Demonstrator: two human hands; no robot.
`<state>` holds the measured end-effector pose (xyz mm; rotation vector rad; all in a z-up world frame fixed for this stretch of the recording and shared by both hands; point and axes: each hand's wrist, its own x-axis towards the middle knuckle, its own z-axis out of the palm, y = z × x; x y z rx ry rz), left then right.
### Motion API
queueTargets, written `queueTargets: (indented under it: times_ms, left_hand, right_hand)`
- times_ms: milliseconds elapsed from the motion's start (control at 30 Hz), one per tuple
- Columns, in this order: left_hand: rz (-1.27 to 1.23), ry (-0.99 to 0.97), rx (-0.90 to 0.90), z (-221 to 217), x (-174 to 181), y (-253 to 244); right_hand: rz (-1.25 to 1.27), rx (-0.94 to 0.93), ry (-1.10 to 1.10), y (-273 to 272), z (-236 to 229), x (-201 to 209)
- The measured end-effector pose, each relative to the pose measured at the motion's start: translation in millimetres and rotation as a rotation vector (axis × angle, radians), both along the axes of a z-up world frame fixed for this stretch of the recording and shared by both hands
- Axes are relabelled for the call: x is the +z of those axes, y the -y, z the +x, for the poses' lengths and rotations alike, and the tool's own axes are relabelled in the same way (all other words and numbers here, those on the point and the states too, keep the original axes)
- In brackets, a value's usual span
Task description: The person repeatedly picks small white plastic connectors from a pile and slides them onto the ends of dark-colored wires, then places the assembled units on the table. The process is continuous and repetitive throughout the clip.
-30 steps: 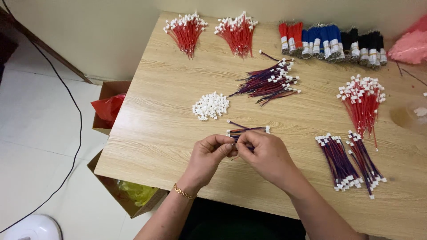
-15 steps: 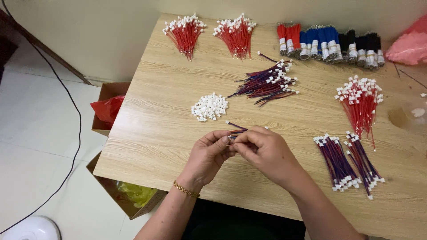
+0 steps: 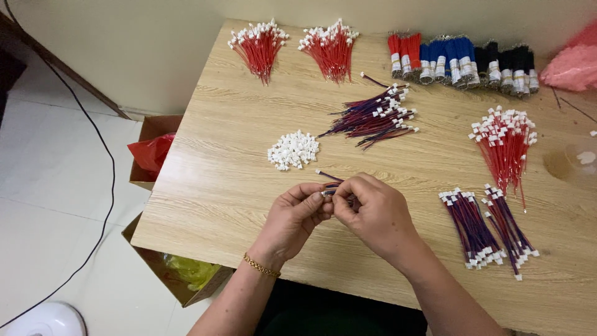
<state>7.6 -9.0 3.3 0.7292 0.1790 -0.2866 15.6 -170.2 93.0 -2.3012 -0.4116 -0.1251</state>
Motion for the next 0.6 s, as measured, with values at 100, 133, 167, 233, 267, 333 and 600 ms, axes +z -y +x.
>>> queueTargets:
  times_ms: [100,133,167,233,267,333,600]
  left_hand:
    - [0.017,0.008,0.014,0.4,-1.5,0.4]
    - [0.017,0.008,0.014,0.4,-2.3,0.2]
    - [0.042,0.012,0.018,0.5,-3.2,0.2]
    - [0.067,0.016,0.023,0.2,-4.5,0.4]
    - [0.063,0.015,0.025,-0.1,-5.0,0.4]
    - [0.060,0.014,0.027,0.2,-4.6,0.5]
    - [0.179,0.041,0.064,-2.5,-10.2,3.6]
  right_hand:
    - [-0.055,-0.021,0.042,-1.4,-1.3,1.3]
    - [-0.055,-0.022,0.042,-1.5,-1.4,2.0]
    - [-0.056,-0.013,0.044,-1.4,-1.5,2.7]
    - [-0.058,-0.005,0.047,-1.1,-1.6,3.0]
    - [-0.057,0.001,0.050,-0.8,-1.6,2.7]
    - [-0.055,0.006,0.054,-1.3,-0.4,2.6]
    - [-0.073,-0.027,0.011,-3.2,-3.5,-1.9]
